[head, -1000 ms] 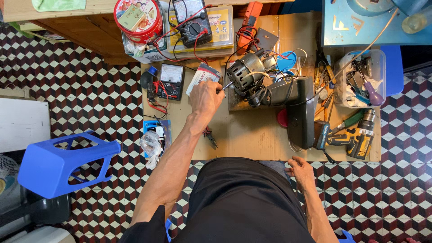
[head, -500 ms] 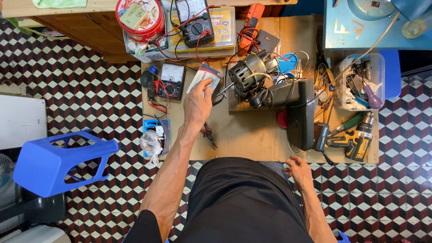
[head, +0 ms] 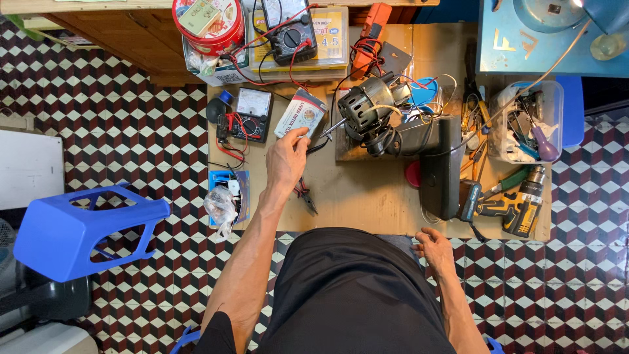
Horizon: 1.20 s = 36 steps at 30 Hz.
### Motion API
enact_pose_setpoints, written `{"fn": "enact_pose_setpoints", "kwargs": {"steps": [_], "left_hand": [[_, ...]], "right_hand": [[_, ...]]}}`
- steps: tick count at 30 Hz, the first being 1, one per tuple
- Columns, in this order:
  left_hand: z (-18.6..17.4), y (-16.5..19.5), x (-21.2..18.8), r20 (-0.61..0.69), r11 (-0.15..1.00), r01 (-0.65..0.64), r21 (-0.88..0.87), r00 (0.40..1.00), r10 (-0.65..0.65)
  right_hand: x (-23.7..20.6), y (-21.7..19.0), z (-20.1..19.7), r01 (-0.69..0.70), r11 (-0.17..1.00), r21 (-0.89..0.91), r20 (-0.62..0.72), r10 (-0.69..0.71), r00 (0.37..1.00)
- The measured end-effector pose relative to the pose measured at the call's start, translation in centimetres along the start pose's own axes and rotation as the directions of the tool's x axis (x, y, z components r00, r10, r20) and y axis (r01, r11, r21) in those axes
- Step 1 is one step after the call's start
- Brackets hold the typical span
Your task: The person disassembles a handheld vacuum cleaner on a workbench, removes the motor housing, and uses a screwdriver to adjust internal components. They then reassemble the unit and place it on the floor.
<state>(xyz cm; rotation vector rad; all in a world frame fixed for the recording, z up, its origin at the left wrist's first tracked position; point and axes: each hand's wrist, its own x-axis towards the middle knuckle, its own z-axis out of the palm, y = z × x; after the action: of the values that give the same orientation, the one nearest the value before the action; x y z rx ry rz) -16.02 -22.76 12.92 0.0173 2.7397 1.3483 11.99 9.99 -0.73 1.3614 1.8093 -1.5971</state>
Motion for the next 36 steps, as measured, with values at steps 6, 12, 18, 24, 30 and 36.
{"fn": "enact_pose_setpoints", "kwargs": {"steps": [6, 12, 18, 24, 30, 36], "left_hand": [[-0.8, 2.2, -0.5, -0.002, 0.990, 0.082, -0.116, 0.997, -0.083], [-1.3, 4.3, -1.4, -0.088, 0.984, 0.032, -0.176, 0.995, -0.049], [-1.4, 6.6, -1.2, -0.104, 0.976, -0.068, -0.205, 0.993, 0.047], [0.4, 10.0, -3.8, 0.174, 0.963, -0.206, -0.173, 0.956, 0.236], [5.4, 7.9, -7.0, 0.599, 0.993, -0.115, -0.029, 0.794, 0.109], [6.7, 3.9, -8.9, 0.667, 0.982, -0.185, 0.025, 0.735, 0.122]], "right_hand": [[-0.9, -1.2, 0.3, -0.012, 0.998, -0.066, -0.016, 0.011, 1.000], [-0.1, -0.3, 0.1, -0.009, 1.000, -0.006, -0.002, 0.009, 1.000], [1.0, 0.5, 0.2, 0.002, 1.000, 0.007, -0.008, -0.002, 1.000], [0.9, -0.3, -0.4, 0.080, 0.996, 0.048, -0.031, -0.079, 0.996], [0.6, 1.2, -2.2, 0.108, 0.993, -0.050, -0.170, -0.115, 0.979], [2.0, 1.1, -2.1, 0.272, 0.887, 0.374, -0.405, -0.107, 0.908]]}}
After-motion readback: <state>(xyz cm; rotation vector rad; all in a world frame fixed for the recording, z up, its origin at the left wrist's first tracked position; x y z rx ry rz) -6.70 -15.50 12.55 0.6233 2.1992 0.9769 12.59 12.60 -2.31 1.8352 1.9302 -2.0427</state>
